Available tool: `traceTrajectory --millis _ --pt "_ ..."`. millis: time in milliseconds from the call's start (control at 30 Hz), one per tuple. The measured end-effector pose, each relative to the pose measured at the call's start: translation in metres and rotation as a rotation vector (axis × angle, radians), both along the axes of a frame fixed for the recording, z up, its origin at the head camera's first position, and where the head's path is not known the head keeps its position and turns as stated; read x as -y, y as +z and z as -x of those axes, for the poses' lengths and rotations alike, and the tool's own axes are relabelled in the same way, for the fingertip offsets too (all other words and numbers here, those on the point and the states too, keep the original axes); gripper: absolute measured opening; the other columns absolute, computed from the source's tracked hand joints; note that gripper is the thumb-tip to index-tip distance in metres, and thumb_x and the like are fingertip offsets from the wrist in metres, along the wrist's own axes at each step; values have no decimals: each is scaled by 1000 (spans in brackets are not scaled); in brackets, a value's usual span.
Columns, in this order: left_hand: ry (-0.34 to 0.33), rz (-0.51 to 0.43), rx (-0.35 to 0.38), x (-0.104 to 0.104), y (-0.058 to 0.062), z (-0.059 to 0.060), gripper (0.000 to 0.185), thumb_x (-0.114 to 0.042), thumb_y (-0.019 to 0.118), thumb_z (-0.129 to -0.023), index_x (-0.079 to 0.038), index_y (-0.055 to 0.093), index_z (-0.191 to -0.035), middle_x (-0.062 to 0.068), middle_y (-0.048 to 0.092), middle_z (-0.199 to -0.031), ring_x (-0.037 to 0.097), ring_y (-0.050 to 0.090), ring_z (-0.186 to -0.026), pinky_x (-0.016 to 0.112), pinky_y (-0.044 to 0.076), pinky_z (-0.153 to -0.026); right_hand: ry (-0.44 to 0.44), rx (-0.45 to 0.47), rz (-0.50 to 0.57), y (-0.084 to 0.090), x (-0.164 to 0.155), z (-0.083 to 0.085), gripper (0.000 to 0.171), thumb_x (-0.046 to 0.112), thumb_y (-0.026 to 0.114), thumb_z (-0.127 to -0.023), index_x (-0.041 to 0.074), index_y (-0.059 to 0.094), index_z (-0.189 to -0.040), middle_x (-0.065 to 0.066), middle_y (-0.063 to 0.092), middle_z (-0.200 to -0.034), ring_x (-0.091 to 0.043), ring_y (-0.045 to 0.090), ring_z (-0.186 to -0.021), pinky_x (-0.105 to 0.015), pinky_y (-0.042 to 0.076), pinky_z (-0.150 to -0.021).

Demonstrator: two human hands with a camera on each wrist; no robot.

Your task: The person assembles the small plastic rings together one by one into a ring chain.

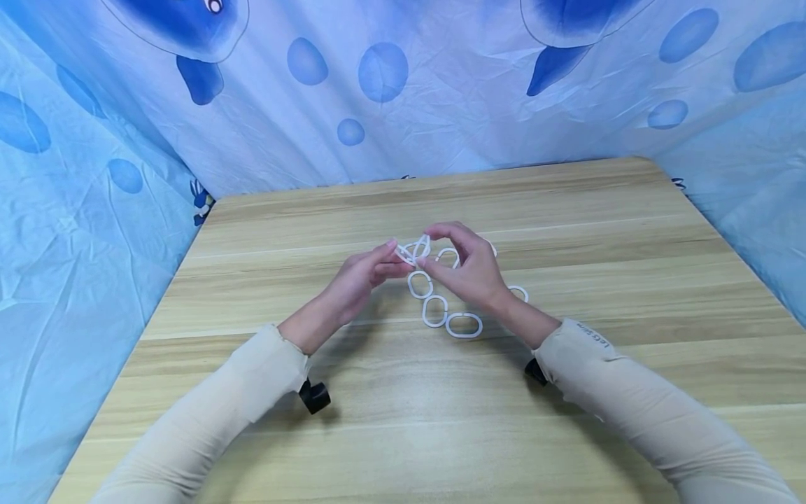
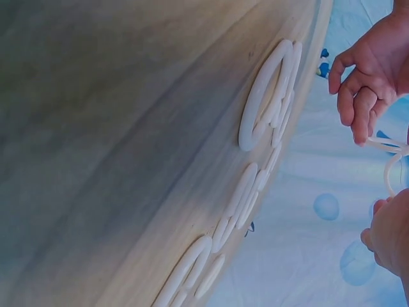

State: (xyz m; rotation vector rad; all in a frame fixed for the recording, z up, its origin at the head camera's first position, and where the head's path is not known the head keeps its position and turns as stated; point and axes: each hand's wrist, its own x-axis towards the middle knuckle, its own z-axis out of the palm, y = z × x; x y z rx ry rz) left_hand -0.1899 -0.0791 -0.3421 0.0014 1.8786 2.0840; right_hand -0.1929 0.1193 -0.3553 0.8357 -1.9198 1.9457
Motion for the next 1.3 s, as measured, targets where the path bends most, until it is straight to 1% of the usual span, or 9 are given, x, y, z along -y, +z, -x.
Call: traceTrajectory --millis 167,400,467,633,800,933,1000,1133,1300 --pt "8 -4 22 0 0 0 50 -37 55 -97 8 60 -119 2 73 -84 41 54 -117 40 30 -106 4 -39 -20 0 1 0 42 -21 71 -71 -16 59 -111 -34 57 -109 -31 56 -108 -30 43 -100" --pt "0 -8 47 0 -1 -1 52 -40 54 -97 7 58 -120 6 73 -91 40 55 -118 48 24 -110 -45 -161 -98 14 5 -9 42 -23 71 -68 -18 59 -108 -33 59 -106 -34 55 -105 -25 45 -96" --pt "4 -13 56 0 -1 -2 50 -40 54 -97 5 59 -117 6 73 -91 39 56 -117 48 24 -109 -50 -170 -116 18 7 -12 41 -23 71 -68 -18 59 -106 -32 60 -106 -35 55 -104 -24 45 -95" --pt "-8 2 46 -4 4 -3 48 -40 57 -96 3 62 -115 1 73 -86 34 58 -114 49 24 -108 -4 -89 -124 21 10 -15 37 -23 70 -70 -20 58 -105 -35 58 -104 -38 55 -102 -22 45 -96" --pt "-2 37 31 -4 5 -3 41 -37 58 -95 -3 65 -117 6 73 -99 26 59 -114 49 21 -111 32 -28 -111 15 9 -10 35 -21 67 -74 -19 58 -108 -35 59 -106 -40 55 -101 -21 46 -93" --pt "8 61 32 -1 2 -2 41 -37 58 -96 -5 63 -120 11 69 -113 26 55 -120 50 14 -114 13 12 -132 6 5 -2 36 -16 69 -76 -13 60 -111 -27 62 -106 -25 58 -98 -18 46 -86" --pt "14 75 34 0 1 -2 42 -38 58 -96 -5 63 -121 13 66 -118 26 53 -122 53 10 -114 7 38 -135 3 4 1 36 -13 71 -77 -10 62 -112 -25 64 -106 -22 59 -97 -18 47 -84" --pt "25 101 40 3 -1 -1 45 -38 57 -96 -3 60 -125 16 61 -128 27 47 -127 55 8 -114 8 63 -134 2 4 1 34 -8 72 -79 -9 62 -112 -25 63 -105 -29 59 -99 -20 46 -88" --pt "32 135 39 5 -1 -1 50 -38 56 -96 -1 54 -131 13 58 -133 27 44 -130 52 12 -114 9 75 -127 2 4 1 32 -8 72 -80 -8 62 -111 -19 65 -104 -34 58 -101 -22 46 -90"
